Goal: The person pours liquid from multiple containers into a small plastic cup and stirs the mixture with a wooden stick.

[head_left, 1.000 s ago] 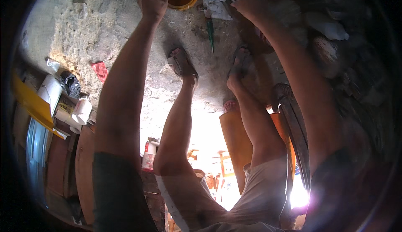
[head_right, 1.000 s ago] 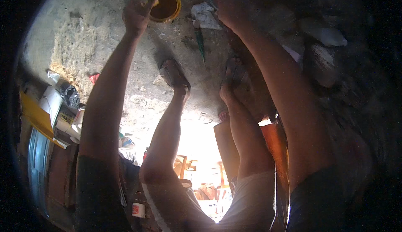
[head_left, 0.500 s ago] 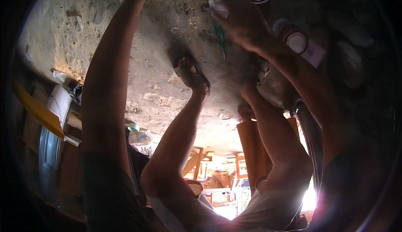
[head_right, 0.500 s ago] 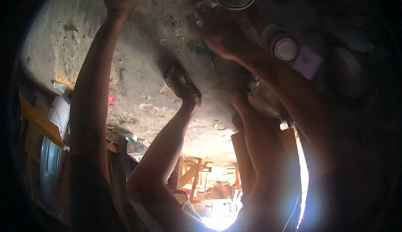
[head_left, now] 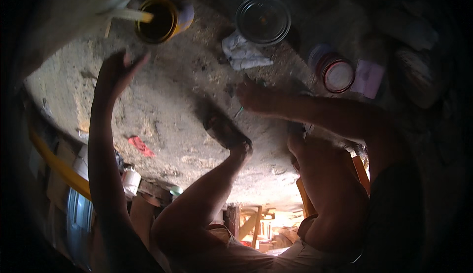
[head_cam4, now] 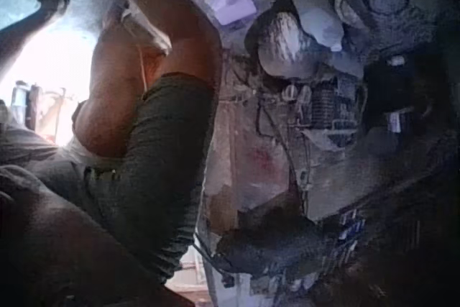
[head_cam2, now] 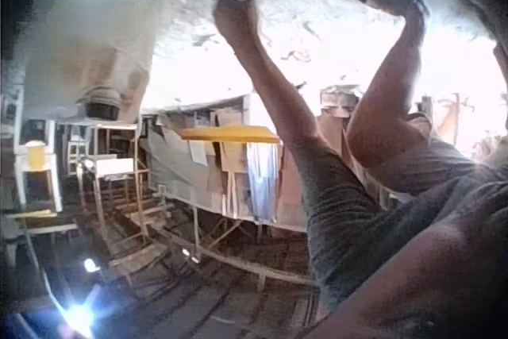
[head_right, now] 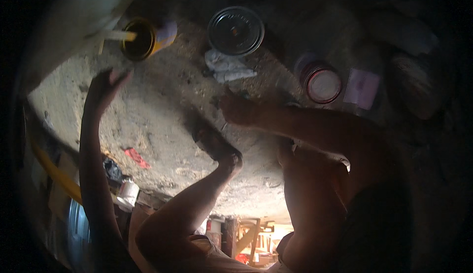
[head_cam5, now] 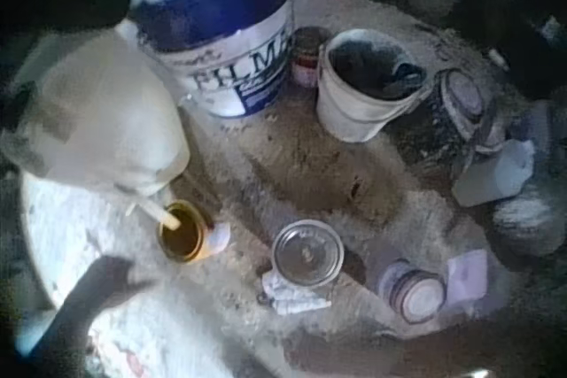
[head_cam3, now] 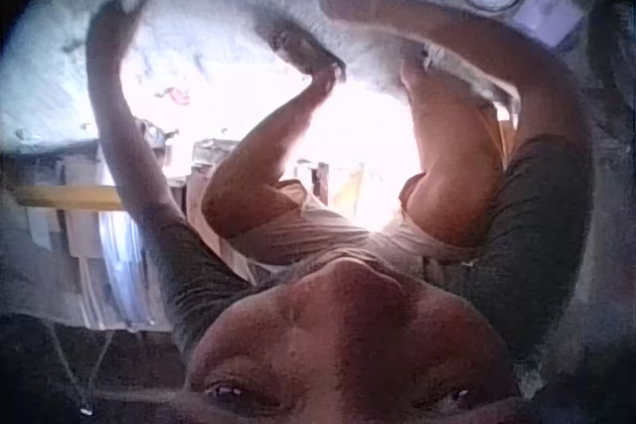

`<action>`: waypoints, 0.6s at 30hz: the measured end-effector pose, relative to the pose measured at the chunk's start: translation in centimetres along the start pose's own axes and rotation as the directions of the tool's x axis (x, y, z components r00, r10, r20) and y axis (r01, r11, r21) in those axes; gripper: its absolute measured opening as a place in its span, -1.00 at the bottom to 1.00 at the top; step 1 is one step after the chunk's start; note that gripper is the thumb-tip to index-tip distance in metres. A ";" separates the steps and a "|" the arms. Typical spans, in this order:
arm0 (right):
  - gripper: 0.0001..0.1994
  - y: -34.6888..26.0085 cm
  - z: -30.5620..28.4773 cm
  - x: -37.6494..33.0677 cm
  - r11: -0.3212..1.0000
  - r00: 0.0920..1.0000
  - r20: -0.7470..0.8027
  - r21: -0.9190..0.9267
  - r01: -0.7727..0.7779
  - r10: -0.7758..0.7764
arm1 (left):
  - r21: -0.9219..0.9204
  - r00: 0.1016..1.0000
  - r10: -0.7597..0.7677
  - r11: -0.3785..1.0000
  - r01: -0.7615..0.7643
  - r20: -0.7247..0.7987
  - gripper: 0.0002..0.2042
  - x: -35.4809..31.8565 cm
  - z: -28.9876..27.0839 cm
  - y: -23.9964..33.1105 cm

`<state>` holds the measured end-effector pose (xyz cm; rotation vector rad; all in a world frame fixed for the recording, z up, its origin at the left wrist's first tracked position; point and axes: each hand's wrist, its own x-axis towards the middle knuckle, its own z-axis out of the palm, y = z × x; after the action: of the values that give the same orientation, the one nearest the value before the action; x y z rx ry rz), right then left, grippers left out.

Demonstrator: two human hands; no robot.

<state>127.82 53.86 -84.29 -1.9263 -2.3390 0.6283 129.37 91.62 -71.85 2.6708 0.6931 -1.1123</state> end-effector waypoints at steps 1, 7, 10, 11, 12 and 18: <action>-0.76 -0.2 -1.7 -0.6 1.000 0.999 0.035 -0.007 -0.027 0.027 | 0.137 0.998 0.054 0.989 -0.057 0.029 -0.56 -2.2 -0.4 -0.4; -0.59 1.9 -6.1 -6.2 0.767 0.959 0.119 0.579 -0.276 0.256 | -0.039 0.755 0.585 0.783 -0.621 -0.295 -0.43 -7.3 -0.6 9.9; -0.55 2.5 -5.1 -8.9 0.641 0.929 0.130 0.690 -0.336 0.347 | 0.080 0.596 0.732 0.651 -0.755 -0.330 -0.24 -4.9 -0.3 16.0; -0.58 2.1 -3.7 -9.7 0.639 0.914 0.087 0.689 -0.342 0.395 | 0.169 0.537 0.772 0.612 -0.773 -0.340 -0.19 -3.9 0.0 17.4; -0.60 2.0 -2.7 -10.2 0.639 0.900 0.041 0.690 -0.339 0.434 | 0.256 0.485 0.805 0.576 -0.776 -0.341 -0.15 -2.9 0.5 18.7; -0.69 0.0 0.4 -11.2 0.149 0.754 0.074 0.963 -0.223 0.653 | 0.501 0.488 0.841 0.535 -0.680 -0.235 -0.03 1.1 3.0 21.1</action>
<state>130.23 43.07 -82.26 -1.7412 -0.6102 1.1812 138.19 72.52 -75.26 2.9641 -0.7767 -0.3412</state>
